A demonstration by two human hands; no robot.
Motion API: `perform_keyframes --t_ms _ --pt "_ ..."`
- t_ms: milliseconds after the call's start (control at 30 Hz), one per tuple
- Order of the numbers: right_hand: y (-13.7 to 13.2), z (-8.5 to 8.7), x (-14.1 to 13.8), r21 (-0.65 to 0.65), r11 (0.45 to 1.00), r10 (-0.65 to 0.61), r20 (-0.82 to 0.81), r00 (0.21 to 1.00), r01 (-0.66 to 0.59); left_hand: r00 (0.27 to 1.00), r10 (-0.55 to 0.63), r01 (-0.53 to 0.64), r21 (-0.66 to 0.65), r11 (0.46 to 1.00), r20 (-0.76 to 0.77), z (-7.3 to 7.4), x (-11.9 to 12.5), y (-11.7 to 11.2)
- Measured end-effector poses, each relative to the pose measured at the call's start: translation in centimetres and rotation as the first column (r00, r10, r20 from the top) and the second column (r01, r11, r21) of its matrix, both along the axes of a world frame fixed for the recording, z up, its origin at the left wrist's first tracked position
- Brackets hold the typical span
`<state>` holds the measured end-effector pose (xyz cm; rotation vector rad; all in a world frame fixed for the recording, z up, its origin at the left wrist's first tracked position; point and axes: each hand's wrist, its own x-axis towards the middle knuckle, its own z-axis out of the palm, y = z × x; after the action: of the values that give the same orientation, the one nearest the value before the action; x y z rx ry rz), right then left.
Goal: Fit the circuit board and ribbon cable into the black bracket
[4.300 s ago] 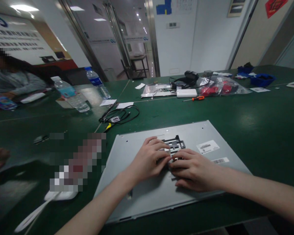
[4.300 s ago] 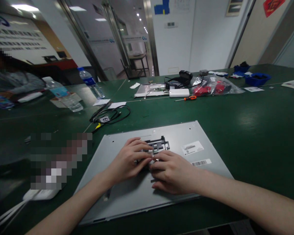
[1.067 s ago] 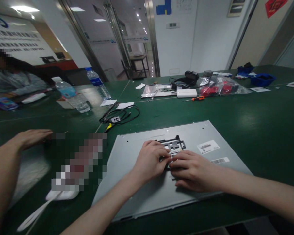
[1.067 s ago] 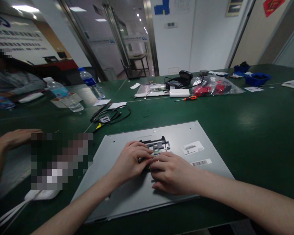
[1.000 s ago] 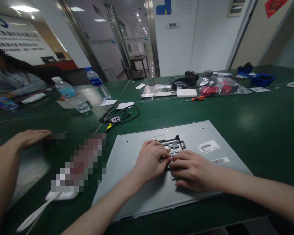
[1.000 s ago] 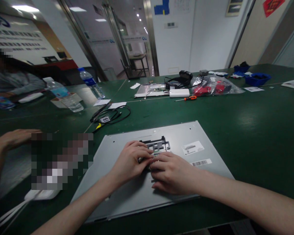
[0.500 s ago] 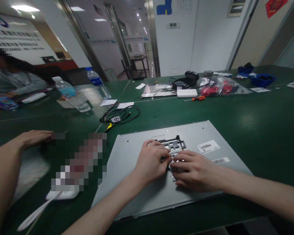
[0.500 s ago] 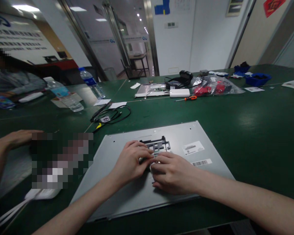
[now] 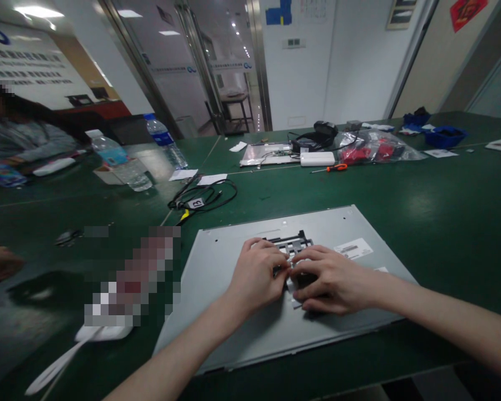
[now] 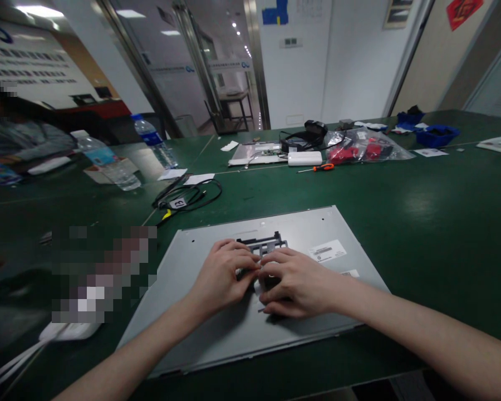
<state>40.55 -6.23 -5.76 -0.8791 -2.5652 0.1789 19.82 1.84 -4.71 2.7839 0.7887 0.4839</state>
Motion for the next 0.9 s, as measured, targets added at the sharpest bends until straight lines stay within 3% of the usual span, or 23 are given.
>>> perform_keyframes --t_ms 300,900 --pt "0.5 -0.1 -0.1 -0.118 0.992 0.024 -0.096 0.995 -0.035 1.0 0.0 0.0 -0.002 1.0 0.002 -0.1 0.0 0.0" --pt "0.3 -1.5 -1.2 0.117 0.993 -0.037 0.036 0.999 0.032 1.0 -0.011 0.011 0.007 1.0 -0.008 -0.2 0.0 0.0"
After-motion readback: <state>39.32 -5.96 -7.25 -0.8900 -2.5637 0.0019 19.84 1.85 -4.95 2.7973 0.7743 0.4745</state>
